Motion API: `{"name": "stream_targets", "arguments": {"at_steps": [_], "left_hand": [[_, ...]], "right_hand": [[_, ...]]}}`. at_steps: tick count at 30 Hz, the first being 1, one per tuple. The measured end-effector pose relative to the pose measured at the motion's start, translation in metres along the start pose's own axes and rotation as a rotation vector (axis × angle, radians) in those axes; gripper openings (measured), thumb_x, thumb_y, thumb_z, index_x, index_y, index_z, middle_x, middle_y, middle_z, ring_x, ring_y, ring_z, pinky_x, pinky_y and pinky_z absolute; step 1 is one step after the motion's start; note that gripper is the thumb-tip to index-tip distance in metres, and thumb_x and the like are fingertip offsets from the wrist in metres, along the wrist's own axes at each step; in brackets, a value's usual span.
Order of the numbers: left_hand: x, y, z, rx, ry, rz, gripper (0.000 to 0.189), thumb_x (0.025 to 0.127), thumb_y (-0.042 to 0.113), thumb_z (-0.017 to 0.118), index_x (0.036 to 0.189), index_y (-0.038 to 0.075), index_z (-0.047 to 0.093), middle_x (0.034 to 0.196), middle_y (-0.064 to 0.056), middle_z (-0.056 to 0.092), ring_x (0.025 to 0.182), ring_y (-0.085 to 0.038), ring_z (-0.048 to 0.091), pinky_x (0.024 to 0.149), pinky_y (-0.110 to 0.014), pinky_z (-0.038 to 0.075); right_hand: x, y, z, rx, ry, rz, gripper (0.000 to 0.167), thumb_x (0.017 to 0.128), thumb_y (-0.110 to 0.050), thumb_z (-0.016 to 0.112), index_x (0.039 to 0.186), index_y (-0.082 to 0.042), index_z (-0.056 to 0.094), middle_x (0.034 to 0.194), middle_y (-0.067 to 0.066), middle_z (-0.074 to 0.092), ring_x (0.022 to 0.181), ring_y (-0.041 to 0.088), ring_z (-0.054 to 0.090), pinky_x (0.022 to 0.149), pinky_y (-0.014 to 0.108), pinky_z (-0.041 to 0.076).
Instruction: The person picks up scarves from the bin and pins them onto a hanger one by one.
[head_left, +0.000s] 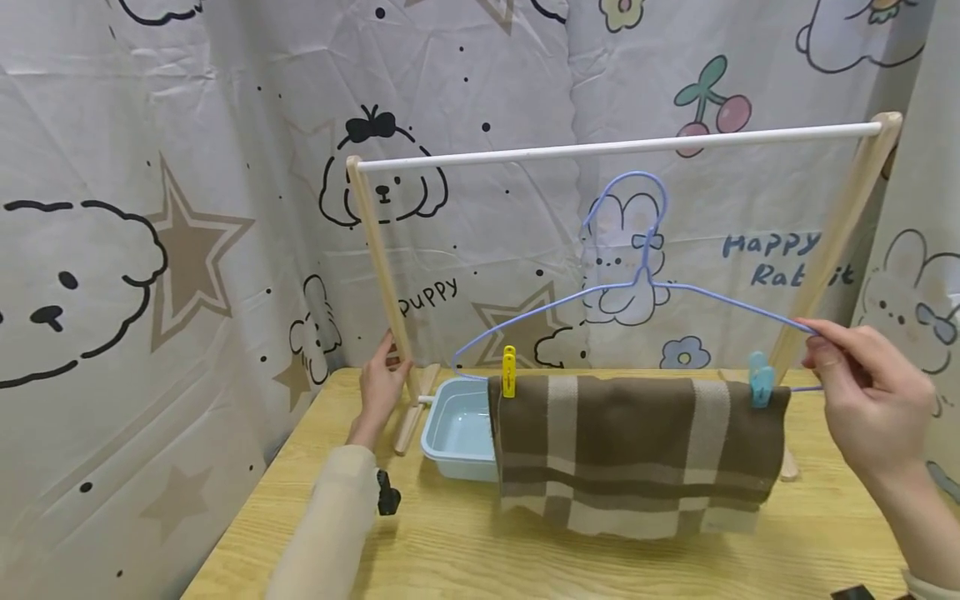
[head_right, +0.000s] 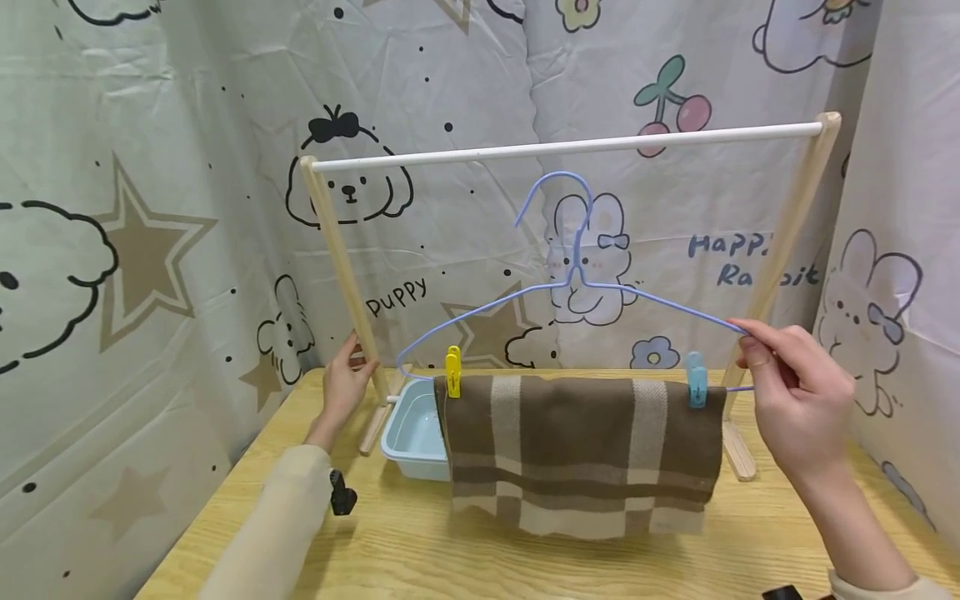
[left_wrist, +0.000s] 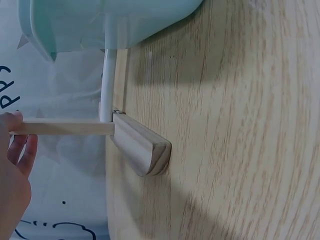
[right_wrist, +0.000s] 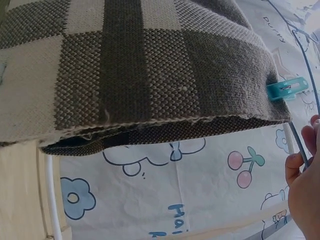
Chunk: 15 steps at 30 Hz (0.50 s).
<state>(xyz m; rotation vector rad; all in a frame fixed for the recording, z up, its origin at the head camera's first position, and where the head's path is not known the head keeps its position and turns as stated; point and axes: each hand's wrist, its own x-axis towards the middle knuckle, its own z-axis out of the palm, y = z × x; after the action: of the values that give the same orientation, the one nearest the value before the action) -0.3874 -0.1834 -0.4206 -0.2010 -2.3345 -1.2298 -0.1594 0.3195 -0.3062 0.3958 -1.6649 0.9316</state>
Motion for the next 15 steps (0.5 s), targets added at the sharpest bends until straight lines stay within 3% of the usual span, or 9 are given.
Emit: {"name": "stream_targets", "arguments": {"at_steps": [5,11,15], "left_hand": [[-0.001,0.0,-0.003,0.013,0.008,-0.006,0.07,0.091,0.005,0.071,0.152,0.017,0.041,0.127,-0.021,0.064,0.106,-0.038,0.068,0.089,-0.048,0.057],[-0.001,0.001,0.0,0.029,0.016,-0.008,0.07,0.091,0.004,0.07,0.152,0.018,0.041,0.126,-0.021,0.065,0.105,-0.038,0.068,0.089,-0.049,0.057],[-0.001,0.002,0.002,0.035,0.029,-0.004,0.07,0.091,0.004,0.071,0.152,0.019,0.041,0.127,-0.02,0.065,0.105,-0.037,0.069,0.089,-0.049,0.056]], "right_hand": [[0.006,-0.003,-0.003,0.013,0.042,0.022,0.016,0.089,0.015,0.058,0.1,0.021,0.068,0.082,-0.023,0.062,0.07,-0.011,0.056,0.065,0.001,0.043],[0.015,-0.002,-0.013,-0.047,0.051,0.044,0.018,0.094,0.01,0.056,0.104,0.018,0.068,0.08,-0.027,0.057,0.064,-0.01,0.044,0.059,0.004,0.033],[0.019,0.001,-0.018,-0.044,0.081,0.073,0.019,0.096,0.006,0.056,0.107,0.013,0.07,0.079,-0.027,0.057,0.063,-0.01,0.045,0.057,0.006,0.03]]}}
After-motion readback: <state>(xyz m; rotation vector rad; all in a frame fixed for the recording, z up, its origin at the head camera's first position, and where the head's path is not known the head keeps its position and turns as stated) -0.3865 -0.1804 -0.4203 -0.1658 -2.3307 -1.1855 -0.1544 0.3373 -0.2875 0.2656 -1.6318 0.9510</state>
